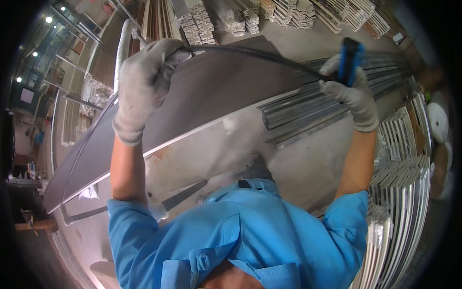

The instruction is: The person removes plastic wrapping from long, flat panels using a utility knife and places the unwrapped panels on a nearby rack. The person repeats this process for several panels, cutting the plastic and discarding it before stacking the panels.

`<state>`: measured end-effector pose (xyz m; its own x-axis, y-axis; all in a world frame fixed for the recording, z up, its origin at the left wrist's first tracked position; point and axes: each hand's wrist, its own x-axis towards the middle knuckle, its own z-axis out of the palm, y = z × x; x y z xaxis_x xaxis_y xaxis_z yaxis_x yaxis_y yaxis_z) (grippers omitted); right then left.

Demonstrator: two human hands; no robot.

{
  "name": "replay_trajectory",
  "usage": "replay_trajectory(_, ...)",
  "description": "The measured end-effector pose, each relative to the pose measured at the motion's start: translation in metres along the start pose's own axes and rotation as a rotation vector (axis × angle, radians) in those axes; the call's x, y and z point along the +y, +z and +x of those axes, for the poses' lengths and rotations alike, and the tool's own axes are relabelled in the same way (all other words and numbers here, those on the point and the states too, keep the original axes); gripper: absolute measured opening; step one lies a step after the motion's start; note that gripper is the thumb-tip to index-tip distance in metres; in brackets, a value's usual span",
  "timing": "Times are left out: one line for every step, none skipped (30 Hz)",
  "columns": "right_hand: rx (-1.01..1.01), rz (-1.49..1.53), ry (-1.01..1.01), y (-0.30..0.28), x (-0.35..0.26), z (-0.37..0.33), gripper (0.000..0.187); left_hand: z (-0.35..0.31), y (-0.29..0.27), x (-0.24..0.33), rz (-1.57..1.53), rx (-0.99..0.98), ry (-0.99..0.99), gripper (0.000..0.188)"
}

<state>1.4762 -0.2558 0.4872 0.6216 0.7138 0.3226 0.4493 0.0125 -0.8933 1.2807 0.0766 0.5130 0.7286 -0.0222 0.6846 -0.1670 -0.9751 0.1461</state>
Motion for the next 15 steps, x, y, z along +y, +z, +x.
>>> replay_trajectory(-0.007, -0.101, 0.054, -0.013, 0.010, 0.007, 0.018, 0.011, 0.019, -0.009, -0.011, -0.048, -0.045, 0.010)
replay_trajectory(-0.013, -0.199, 0.106, -0.021, 0.021, 0.014, 0.019, 0.017, 0.037, -0.022, -0.027, -0.102, -0.100, 0.011)
replay_trajectory(-0.017, -0.204, 0.114, -0.023, 0.034, 0.026, 0.023, 0.019, 0.052, -0.039, -0.039, -0.152, -0.157, 0.012)
replay_trajectory(0.033, -0.260, 0.191, -0.024, 0.045, 0.040, 0.024, 0.016, 0.066, -0.057, -0.034, -0.201, -0.229, 0.012)
replay_trajectory(0.020, -0.271, 0.182, -0.015, 0.061, 0.060, 0.025, 0.015, 0.088, -0.073, 0.039, -0.187, -0.227, 0.015)
replay_trajectory(-0.030, -0.243, 0.137, -0.003, 0.077, 0.082, 0.026, 0.011, 0.101, -0.092, 0.141, -0.212, -0.280, 0.017)
replay_trajectory(-0.043, -0.445, 0.071, 0.005, 0.090, 0.097, 0.029, 0.006, 0.118, -0.106, 0.203, -0.312, -0.397, 0.020)
replay_trajectory(-0.038, -0.486, 0.029, 0.017, 0.106, 0.109, 0.032, 0.003, 0.131, -0.119, 0.150, -0.368, -0.506, 0.025)
replay_trajectory(-0.045, -0.506, 0.000, 0.026, 0.120, 0.121, 0.030, -0.003, 0.143, -0.128, 0.217, -0.413, -0.462, 0.031)
replay_trajectory(-0.079, -0.266, 0.055, 0.035, 0.135, 0.127, 0.027, -0.006, 0.155, -0.135, 0.135, -0.457, -0.549, 0.034)
replay_trajectory(-0.038, -0.288, 0.080, 0.040, 0.150, 0.131, 0.026, -0.006, 0.165, -0.143, 0.171, -0.536, -0.575, 0.032)
replay_trajectory(-0.011, -0.265, 0.077, 0.047, 0.162, 0.133, 0.027, -0.010, 0.171, -0.148, 0.132, -0.562, -0.682, 0.033)
replay_trajectory(0.022, -0.241, 0.143, 0.048, 0.174, 0.138, 0.028, -0.007, 0.176, -0.153, 0.046, -0.551, -0.758, 0.034)
replay_trajectory(0.044, -0.243, 0.070, 0.048, 0.184, 0.142, 0.029, -0.007, 0.178, -0.155, 0.033, -0.522, -0.705, 0.035)
replay_trajectory(0.065, -0.245, 0.070, 0.048, 0.192, 0.142, 0.029, -0.006, 0.179, -0.156, 0.033, -0.506, -0.720, 0.035)
